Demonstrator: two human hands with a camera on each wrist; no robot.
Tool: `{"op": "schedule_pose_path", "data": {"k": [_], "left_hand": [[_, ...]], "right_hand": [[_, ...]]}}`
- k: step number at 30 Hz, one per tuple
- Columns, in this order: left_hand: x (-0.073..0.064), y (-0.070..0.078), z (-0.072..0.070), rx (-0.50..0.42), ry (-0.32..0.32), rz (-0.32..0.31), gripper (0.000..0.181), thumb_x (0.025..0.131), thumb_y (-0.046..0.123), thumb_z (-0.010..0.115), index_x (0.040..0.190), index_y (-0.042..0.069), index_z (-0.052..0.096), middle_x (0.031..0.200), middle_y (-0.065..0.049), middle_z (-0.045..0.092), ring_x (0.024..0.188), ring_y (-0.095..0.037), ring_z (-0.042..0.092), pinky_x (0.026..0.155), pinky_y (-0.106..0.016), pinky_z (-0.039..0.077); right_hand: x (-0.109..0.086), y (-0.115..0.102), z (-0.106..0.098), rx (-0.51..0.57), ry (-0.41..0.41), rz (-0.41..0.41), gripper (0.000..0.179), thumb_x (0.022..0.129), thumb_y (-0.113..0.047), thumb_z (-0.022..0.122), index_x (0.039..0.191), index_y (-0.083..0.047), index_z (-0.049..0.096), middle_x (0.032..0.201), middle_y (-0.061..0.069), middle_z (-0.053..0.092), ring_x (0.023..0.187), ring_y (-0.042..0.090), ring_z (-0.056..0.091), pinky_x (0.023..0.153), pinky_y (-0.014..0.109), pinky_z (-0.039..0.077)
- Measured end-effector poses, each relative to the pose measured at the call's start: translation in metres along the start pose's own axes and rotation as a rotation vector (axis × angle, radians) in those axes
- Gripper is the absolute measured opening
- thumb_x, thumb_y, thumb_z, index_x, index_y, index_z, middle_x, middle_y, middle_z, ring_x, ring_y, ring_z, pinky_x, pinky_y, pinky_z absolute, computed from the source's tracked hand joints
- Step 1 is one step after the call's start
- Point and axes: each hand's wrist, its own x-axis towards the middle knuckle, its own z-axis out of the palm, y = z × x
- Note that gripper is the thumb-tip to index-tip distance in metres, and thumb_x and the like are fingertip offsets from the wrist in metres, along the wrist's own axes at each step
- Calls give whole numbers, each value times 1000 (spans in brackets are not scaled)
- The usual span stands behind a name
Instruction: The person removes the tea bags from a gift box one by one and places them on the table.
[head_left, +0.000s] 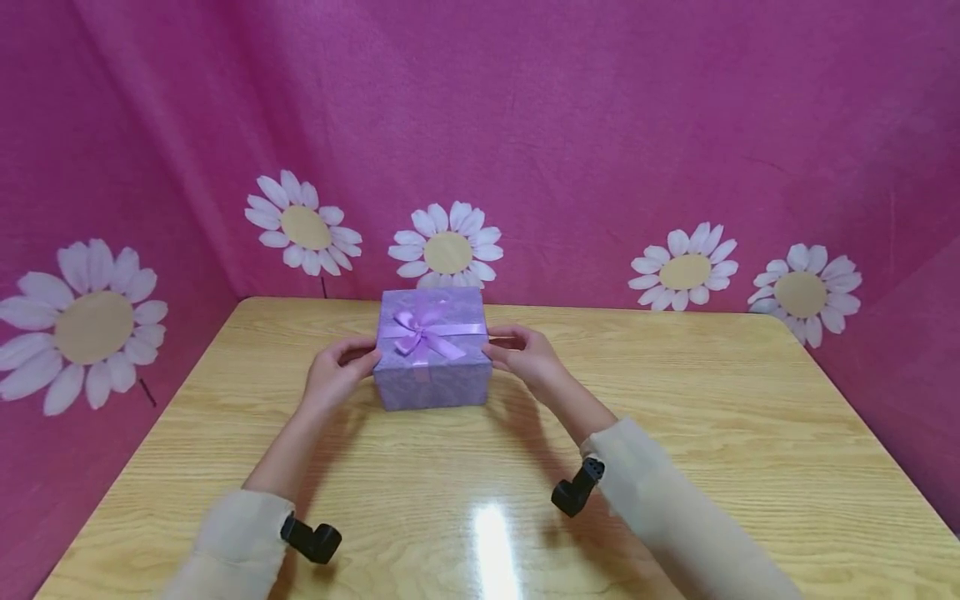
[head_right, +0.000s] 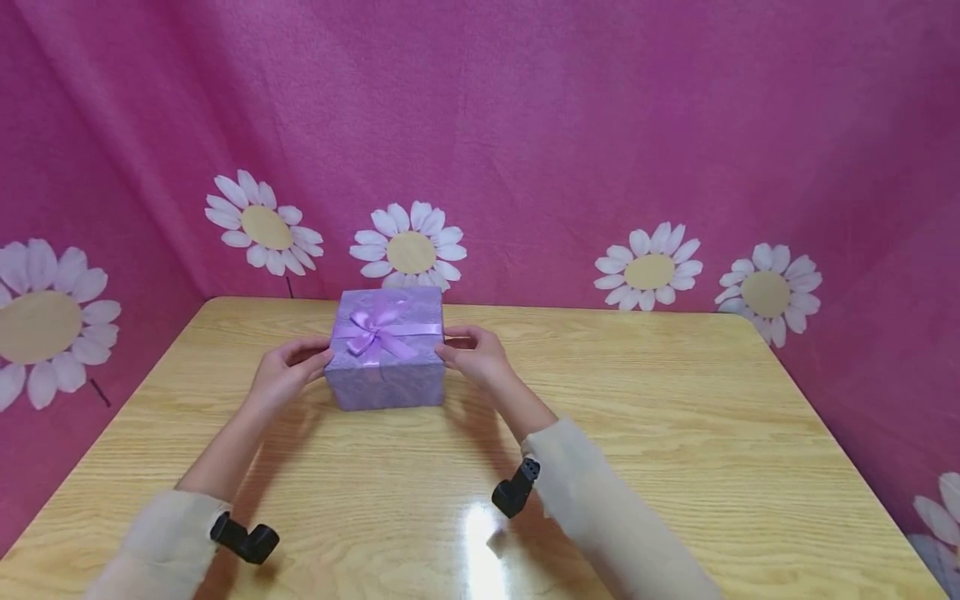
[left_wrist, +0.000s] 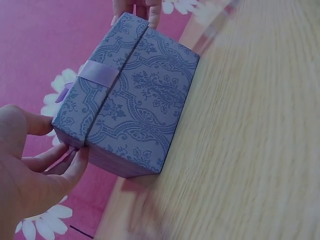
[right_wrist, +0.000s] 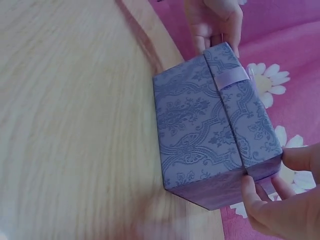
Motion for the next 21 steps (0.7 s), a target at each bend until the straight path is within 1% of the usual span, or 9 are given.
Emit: {"op": "schedule_pose_path", "data": {"k": [2, 5, 8, 12, 15, 18, 21], "left_hand": [[-2, -1, 2, 22, -7, -5, 38, 94, 11, 59, 126, -9, 55, 119, -23, 64, 78, 13, 55, 78, -9, 55], [-4, -2, 6, 21, -19, -10, 38, 93, 12, 60, 126, -7, 56, 124, -25, 61, 79, 12, 55, 81, -11, 55], [-6, -2, 9, 6, -29, -9, 38, 94, 12, 60, 127, -7, 55, 125, -26, 60, 80, 11, 56, 81, -12, 55], [-10, 0, 13, -16, -48, -2, 38, 93, 10, 59, 127, -8, 54, 125, -27, 60, 82, 9, 56, 80, -12, 55], [-13, 3, 15, -19, -58, -5, 37, 93, 10, 59, 126, -8, 55, 123, -26, 60, 81, 8, 57, 81, -13, 56], [-15, 4, 17, -62, -52, -29, 35, 94, 8, 58, 124, -9, 56, 119, -25, 62, 81, 6, 58, 84, -18, 58], [-15, 3, 19, -142, -48, -64, 35, 93, 8, 59, 122, -11, 57, 113, -20, 65, 83, 0, 61, 87, -26, 60]], "right_hand": [[-4, 3, -3, -18, -3, -20, 41, 91, -3, 62, 130, 4, 53, 130, 26, 57, 95, 10, 63, 98, 31, 55], [-9, 6, -7, -53, 1, -48, 40, 91, -4, 62, 129, 3, 54, 128, 26, 58, 96, 11, 63, 99, 35, 55], [-14, 9, -11, -90, 7, -65, 40, 91, -5, 63, 128, 3, 54, 127, 26, 58, 97, 15, 63, 97, 35, 56], [-22, 10, -13, -141, 21, -78, 39, 92, -7, 61, 129, 4, 53, 128, 27, 57, 106, 25, 62, 95, 31, 57], [-27, 9, -14, -161, 31, -70, 39, 93, -7, 60, 129, 4, 52, 129, 28, 56, 112, 31, 60, 97, 34, 56], [-31, 8, -15, -151, 27, -40, 40, 93, -6, 59, 130, 4, 51, 130, 27, 55, 112, 29, 60, 99, 36, 55], [-34, 8, -19, -118, 7, 4, 42, 93, -6, 59, 133, 4, 49, 132, 25, 53, 104, 17, 62, 98, 32, 55]]}}
